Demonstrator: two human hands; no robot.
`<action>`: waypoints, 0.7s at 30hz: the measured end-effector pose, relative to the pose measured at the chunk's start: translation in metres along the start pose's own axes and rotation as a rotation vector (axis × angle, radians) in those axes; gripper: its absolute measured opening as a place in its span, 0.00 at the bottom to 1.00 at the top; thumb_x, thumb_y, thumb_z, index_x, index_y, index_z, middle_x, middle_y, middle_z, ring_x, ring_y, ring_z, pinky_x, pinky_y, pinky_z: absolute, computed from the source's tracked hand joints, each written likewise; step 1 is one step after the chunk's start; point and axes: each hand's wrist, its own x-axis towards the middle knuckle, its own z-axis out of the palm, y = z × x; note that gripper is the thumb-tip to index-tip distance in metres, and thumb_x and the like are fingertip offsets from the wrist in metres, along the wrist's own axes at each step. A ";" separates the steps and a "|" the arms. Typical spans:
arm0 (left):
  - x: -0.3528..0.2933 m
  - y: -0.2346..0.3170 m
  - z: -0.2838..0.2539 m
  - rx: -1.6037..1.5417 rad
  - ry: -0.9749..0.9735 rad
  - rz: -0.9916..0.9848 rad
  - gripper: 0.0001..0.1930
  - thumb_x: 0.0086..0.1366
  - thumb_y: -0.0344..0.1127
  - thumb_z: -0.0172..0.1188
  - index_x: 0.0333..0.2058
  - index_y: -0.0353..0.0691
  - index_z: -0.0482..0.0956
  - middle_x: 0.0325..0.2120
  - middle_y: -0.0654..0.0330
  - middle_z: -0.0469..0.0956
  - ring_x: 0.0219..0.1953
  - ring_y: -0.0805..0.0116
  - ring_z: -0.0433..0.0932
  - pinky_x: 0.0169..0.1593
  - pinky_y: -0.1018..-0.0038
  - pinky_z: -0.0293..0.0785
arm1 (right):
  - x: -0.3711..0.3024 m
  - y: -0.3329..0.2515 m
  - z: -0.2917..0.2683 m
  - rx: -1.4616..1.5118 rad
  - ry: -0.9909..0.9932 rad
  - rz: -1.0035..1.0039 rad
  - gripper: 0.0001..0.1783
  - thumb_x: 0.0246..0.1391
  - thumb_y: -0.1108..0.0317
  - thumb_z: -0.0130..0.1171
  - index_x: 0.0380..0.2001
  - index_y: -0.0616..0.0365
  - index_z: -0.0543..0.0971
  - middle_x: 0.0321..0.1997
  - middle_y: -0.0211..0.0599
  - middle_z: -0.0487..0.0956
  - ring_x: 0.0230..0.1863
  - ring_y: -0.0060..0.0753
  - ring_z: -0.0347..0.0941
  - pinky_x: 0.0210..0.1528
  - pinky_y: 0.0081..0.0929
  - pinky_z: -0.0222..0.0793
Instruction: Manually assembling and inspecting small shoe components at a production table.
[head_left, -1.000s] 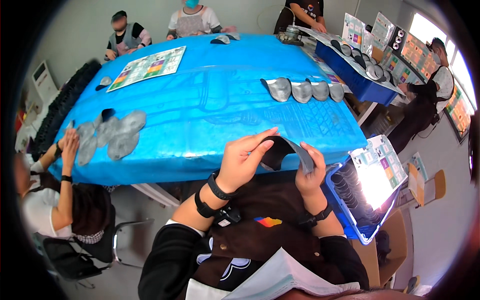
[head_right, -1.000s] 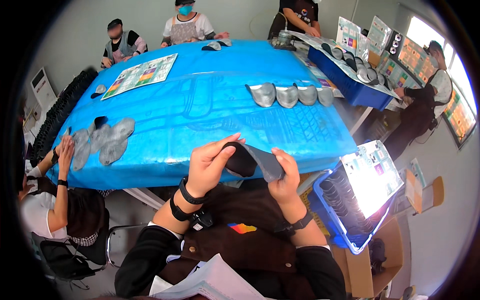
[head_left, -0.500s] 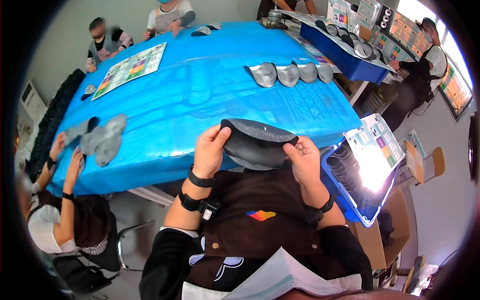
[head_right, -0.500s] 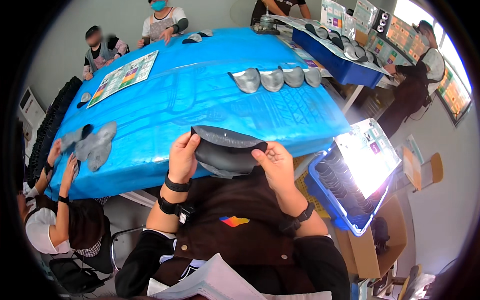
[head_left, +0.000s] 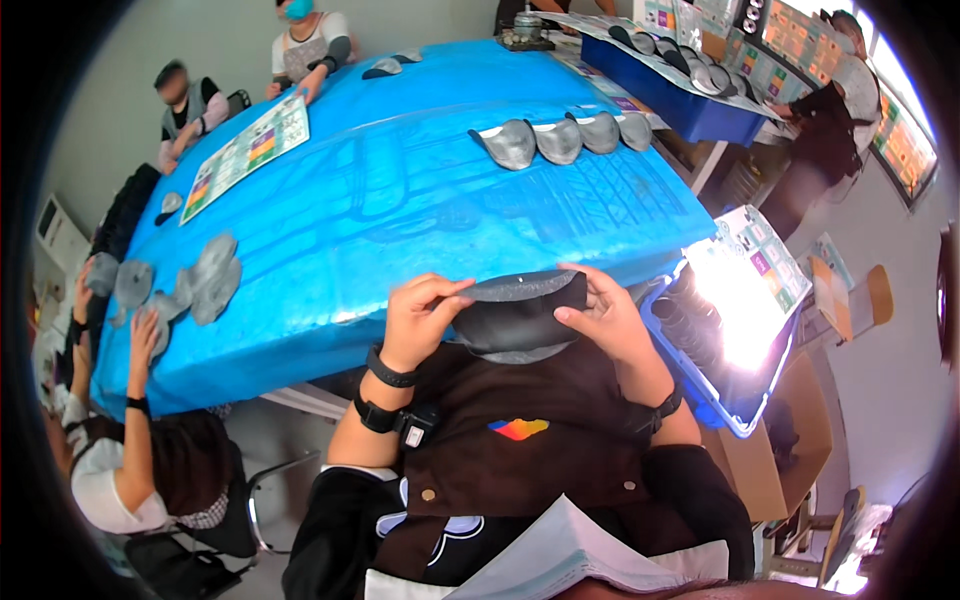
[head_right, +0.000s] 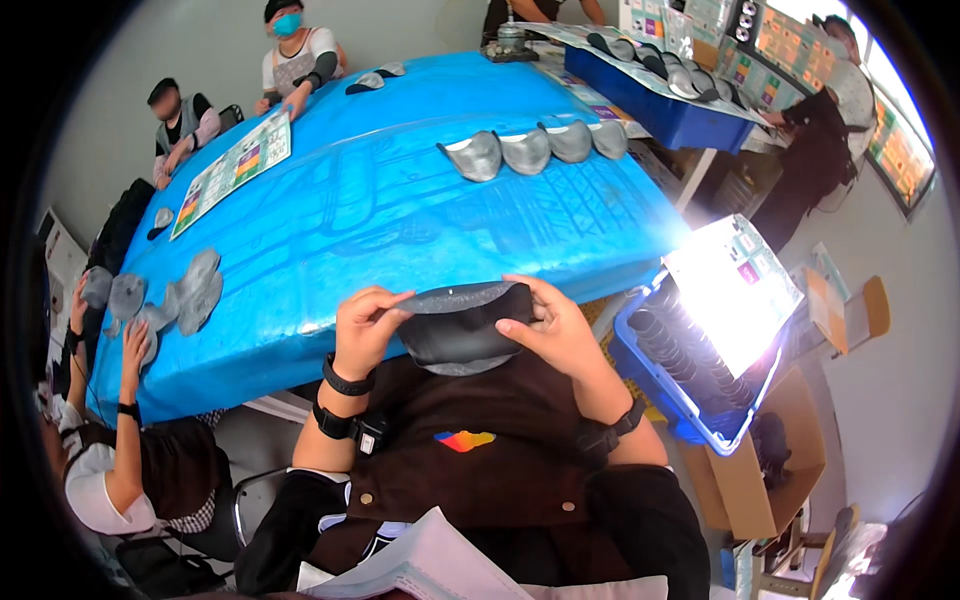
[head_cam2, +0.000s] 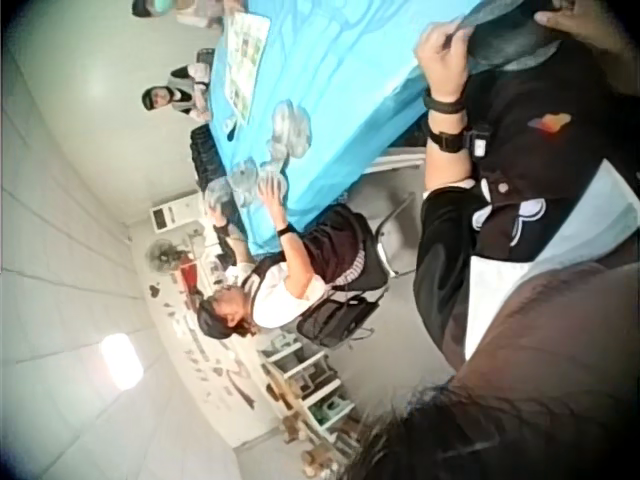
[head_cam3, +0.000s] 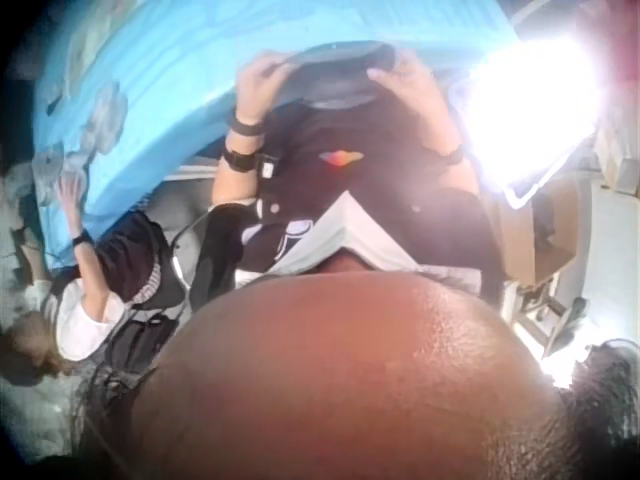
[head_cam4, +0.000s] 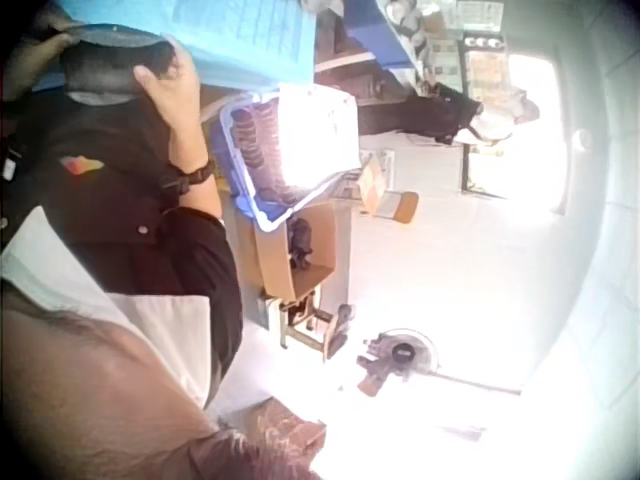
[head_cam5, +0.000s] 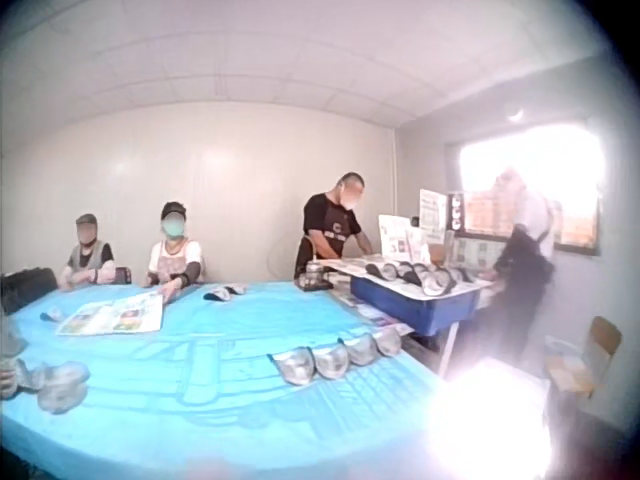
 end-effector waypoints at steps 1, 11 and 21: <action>-0.003 -0.002 0.005 -0.026 -0.038 0.009 0.10 0.47 0.24 0.59 0.32 0.37 0.78 0.16 0.61 0.70 0.18 0.76 0.66 0.24 0.81 0.61 | -0.001 -0.010 -0.004 -0.034 -0.074 -0.009 0.17 0.45 0.75 0.56 0.41 0.66 0.71 0.38 0.35 0.73 0.41 0.22 0.66 0.44 0.21 0.61; -0.009 -0.010 0.023 -0.376 -0.077 -0.533 0.07 0.58 0.29 0.52 0.36 0.34 0.71 0.20 0.61 0.72 0.20 0.77 0.70 0.25 0.83 0.69 | -0.058 -0.028 -0.139 -0.218 0.331 0.254 0.17 0.39 0.72 0.58 0.38 0.63 0.73 0.37 0.35 0.73 0.38 0.26 0.68 0.42 0.22 0.63; 0.001 -0.014 0.022 -0.268 -0.036 -0.392 0.08 0.60 0.33 0.49 0.35 0.35 0.71 0.18 0.63 0.71 0.20 0.78 0.69 0.25 0.83 0.67 | -0.185 -0.016 -0.323 -0.624 0.926 0.850 0.15 0.40 0.78 0.51 0.36 0.71 0.68 0.29 0.43 0.71 0.20 0.33 0.72 0.16 0.21 0.72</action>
